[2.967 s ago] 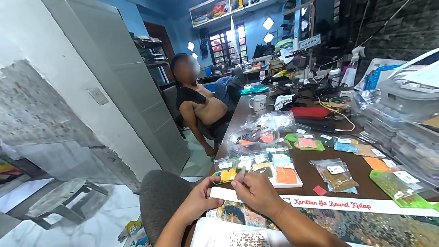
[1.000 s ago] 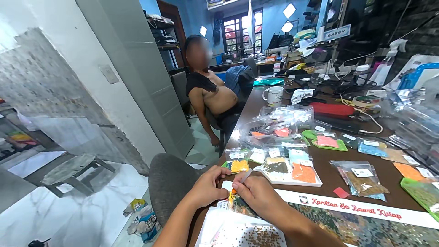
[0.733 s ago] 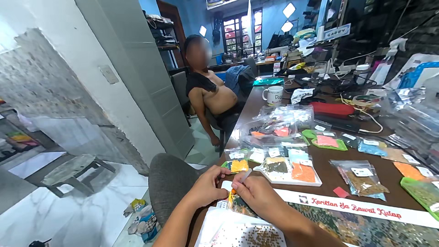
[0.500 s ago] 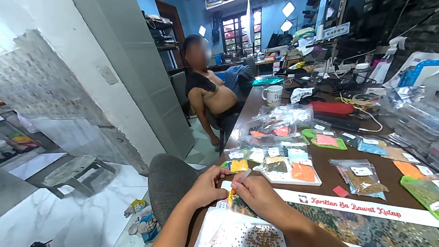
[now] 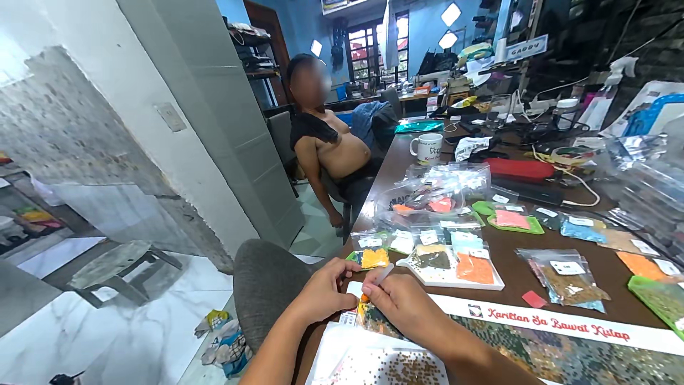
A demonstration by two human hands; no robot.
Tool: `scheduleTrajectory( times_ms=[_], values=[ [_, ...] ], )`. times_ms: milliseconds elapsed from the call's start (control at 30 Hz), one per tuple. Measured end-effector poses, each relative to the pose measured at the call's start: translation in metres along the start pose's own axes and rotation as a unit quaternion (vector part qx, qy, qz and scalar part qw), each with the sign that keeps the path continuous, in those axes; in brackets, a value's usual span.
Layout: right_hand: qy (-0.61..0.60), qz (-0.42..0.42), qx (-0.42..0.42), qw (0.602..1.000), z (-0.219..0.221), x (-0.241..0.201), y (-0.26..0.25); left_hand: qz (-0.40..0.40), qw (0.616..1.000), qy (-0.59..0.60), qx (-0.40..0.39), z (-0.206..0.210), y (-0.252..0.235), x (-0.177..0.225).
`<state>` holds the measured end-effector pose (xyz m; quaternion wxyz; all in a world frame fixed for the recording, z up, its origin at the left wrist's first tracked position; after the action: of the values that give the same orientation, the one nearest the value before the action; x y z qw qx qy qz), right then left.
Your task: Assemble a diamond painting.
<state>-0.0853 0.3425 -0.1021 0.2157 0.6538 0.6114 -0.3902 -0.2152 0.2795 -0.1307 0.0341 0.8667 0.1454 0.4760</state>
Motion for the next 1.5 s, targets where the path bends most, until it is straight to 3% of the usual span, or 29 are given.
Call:
scheduleTrajectory(
  times_ms=[500,1500],
  values=[
    [0.014,0.008,-0.048,0.999,0.0017,0.0013,-0.0044,-0.001,1.000,0.007,-0.009,0.0011,-0.0015,-0.0007],
    [-0.005,0.019,0.018,1.000,-0.0074,0.0063,0.0005,0.007,1.000,0.012,-0.016,0.0004,0.0006,0.0003]
  ],
)
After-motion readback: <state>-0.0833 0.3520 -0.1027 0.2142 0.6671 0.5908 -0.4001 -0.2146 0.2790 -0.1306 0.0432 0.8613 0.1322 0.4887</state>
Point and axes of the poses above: each hand's wrist, its own y-axis away from the middle knuckle, its own z-axis out of the palm, x = y × z, the point moved 9 cm from there along -y, towards the middle knuckle, and after that the axes turned 11 degrees about -x, right-handed, at the moved point
